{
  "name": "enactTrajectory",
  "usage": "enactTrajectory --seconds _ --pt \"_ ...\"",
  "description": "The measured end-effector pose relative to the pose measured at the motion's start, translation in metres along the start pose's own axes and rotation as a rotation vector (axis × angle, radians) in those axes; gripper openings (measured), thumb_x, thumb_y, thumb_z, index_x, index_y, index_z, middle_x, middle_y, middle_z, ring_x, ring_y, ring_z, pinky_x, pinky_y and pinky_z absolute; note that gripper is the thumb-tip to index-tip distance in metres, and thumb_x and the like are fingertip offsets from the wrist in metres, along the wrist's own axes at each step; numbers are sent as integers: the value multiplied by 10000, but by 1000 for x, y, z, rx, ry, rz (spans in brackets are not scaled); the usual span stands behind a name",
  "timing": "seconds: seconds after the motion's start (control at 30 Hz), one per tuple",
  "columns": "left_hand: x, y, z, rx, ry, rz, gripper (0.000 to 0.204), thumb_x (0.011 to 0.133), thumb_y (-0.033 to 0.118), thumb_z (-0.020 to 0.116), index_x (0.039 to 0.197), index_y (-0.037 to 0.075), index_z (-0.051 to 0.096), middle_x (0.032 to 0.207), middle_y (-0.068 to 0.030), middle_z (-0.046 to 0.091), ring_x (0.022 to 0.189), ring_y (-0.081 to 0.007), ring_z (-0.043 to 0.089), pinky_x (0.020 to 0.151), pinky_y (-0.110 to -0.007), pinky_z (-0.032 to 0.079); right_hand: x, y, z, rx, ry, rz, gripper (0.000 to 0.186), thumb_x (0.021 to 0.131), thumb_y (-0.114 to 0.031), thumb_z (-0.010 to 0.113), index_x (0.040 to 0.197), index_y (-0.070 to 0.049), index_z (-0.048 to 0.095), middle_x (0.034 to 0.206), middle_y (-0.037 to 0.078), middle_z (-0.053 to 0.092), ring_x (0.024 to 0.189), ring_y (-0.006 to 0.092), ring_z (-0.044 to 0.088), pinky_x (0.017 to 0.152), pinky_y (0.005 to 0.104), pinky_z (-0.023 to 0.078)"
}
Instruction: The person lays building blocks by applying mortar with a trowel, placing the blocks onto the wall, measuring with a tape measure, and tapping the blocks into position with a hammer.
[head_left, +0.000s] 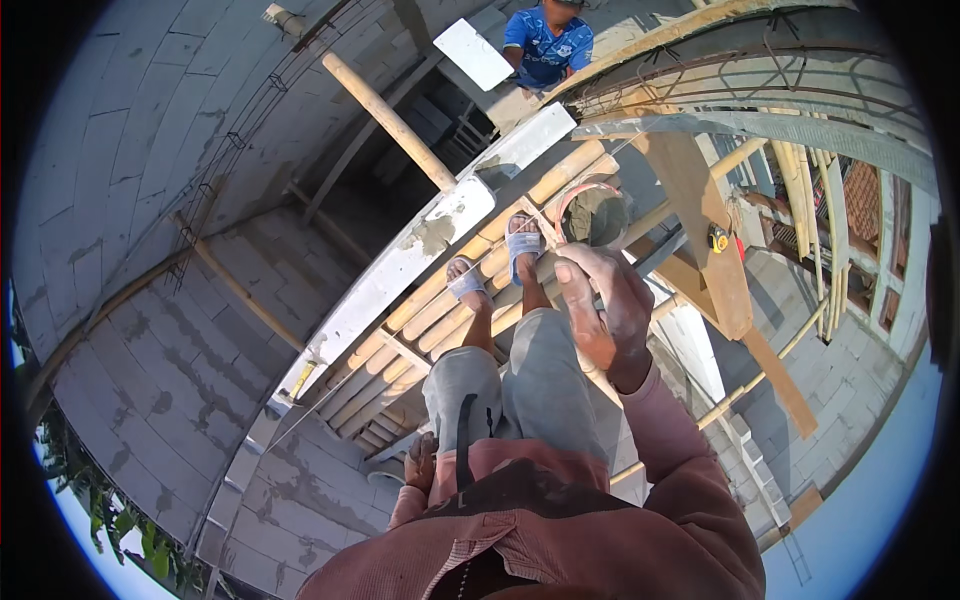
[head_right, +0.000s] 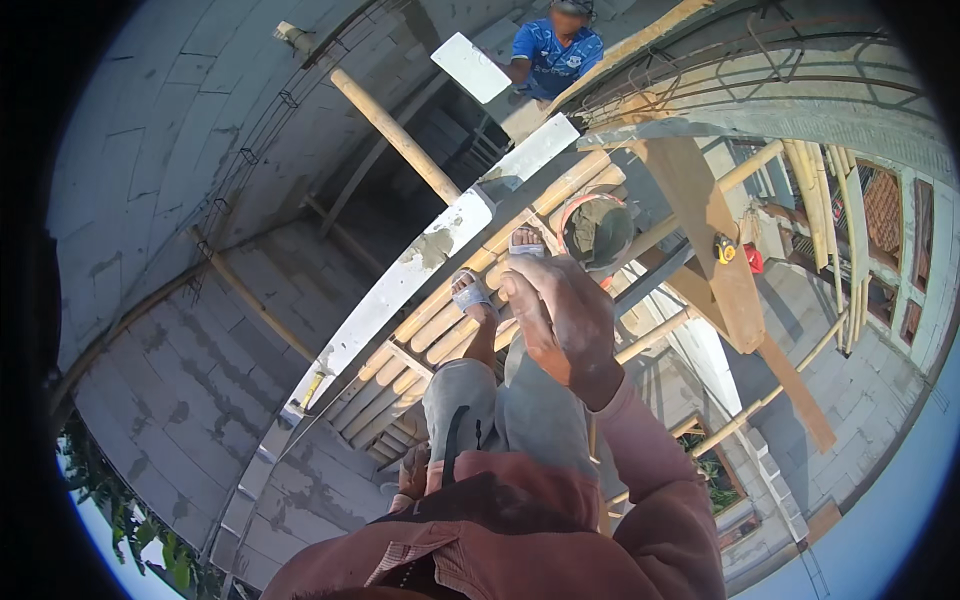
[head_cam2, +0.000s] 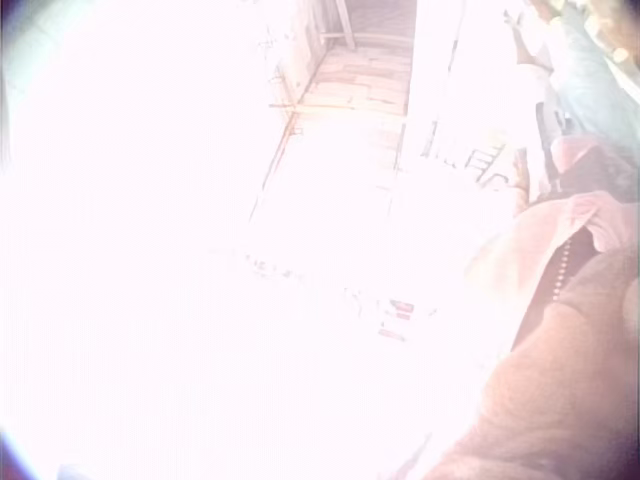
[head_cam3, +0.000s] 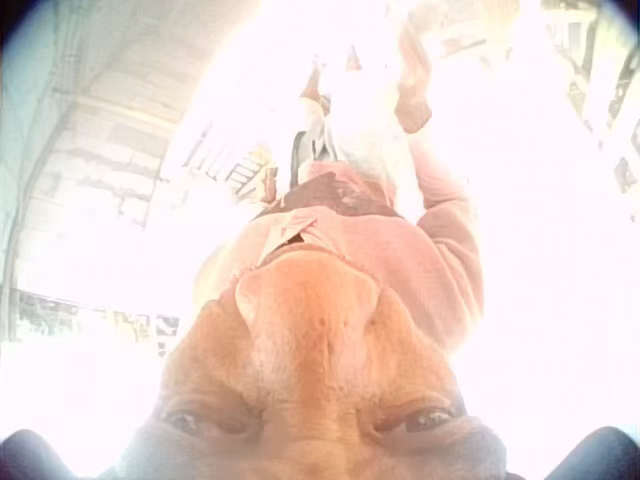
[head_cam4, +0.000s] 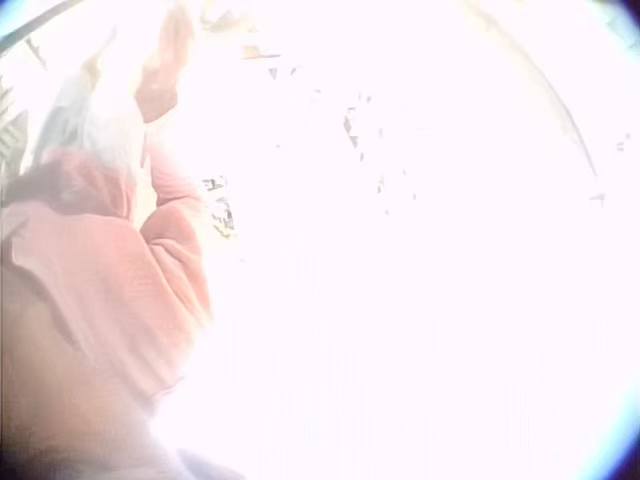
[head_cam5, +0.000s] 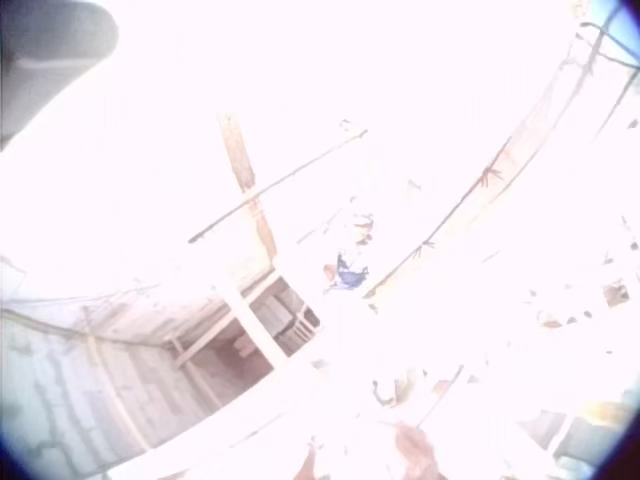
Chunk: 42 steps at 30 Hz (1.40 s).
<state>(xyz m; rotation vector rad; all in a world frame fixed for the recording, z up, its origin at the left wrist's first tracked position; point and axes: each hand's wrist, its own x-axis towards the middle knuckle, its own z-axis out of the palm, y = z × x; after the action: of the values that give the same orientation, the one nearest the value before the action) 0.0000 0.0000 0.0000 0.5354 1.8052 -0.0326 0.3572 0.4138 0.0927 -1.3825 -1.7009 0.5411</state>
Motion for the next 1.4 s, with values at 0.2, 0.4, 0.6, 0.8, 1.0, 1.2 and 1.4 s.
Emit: enactTrajectory --seconds 0.2,0.4,0.6,0.8,1.0,1.2,1.4 --pt "-21 4 72 -191 97 -24 456 1011 424 500 1198 33 642 1030 -133 697 976 -244 648 875 -372 494 120 139 95 -277 -314 192 564 892 -318 700 1325 -25 490 1149 237 615 1060 406 617 893 422 515" --pt "-51 -52 179 -374 212 -202 465 1008 428 530 1250 42 618 1155 -176 646 1091 -279 611 956 -376 463 132 274 239 -555 -493 441 1144 751 -668 728 1559 -90 160 1539 330 239 1417 499 273 1149 542 267" --pt "-102 -74 276 -598 298 -491 437 996 359 568 1268 18 591 1178 -198 629 1140 -321 590 976 -396 458 122 367 312 -751 -333 184 1308 657 -801 702 1583 -149 48 1573 370 51 1456 531 145 1120 701 146" --pt "-110 -49 326 -703 342 -566 442 983 334 589 1286 12 572 1188 -213 618 1136 -340 588 976 -404 461 118 384 319 -735 -496 241 1330 705 -639 769 1564 -137 -113 1535 376 153 1357 578 303 1068 678 289" --pt "-113 -25 334 -689 483 -437 453 971 309 610 1303 6 553 1198 -229 607 1132 -358 586 977 -411 464 164 341 304 -831 -607 188 1292 690 -499 811 1571 -119 -54 1436 349 349 1281 532 417 1029 623 366" --pt "-93 6 291 -676 496 -508 513 959 328 616 1348 13 501 1258 -239 570 1142 -362 586 942 -404 503 206 285 228 -619 -578 -38 1072 686 -297 823 1533 -15 230 1383 312 484 1253 425 522 1070 468 403" --pt "-64 59 191 -597 702 -496 524 999 352 528 1415 47 437 1295 -238 539 1176 -363 577 953 -405 499 202 181 156 99 -656 291 895 834 -66 734 1556 -49 206 1426 176 457 1167 262 536 998 361 448"
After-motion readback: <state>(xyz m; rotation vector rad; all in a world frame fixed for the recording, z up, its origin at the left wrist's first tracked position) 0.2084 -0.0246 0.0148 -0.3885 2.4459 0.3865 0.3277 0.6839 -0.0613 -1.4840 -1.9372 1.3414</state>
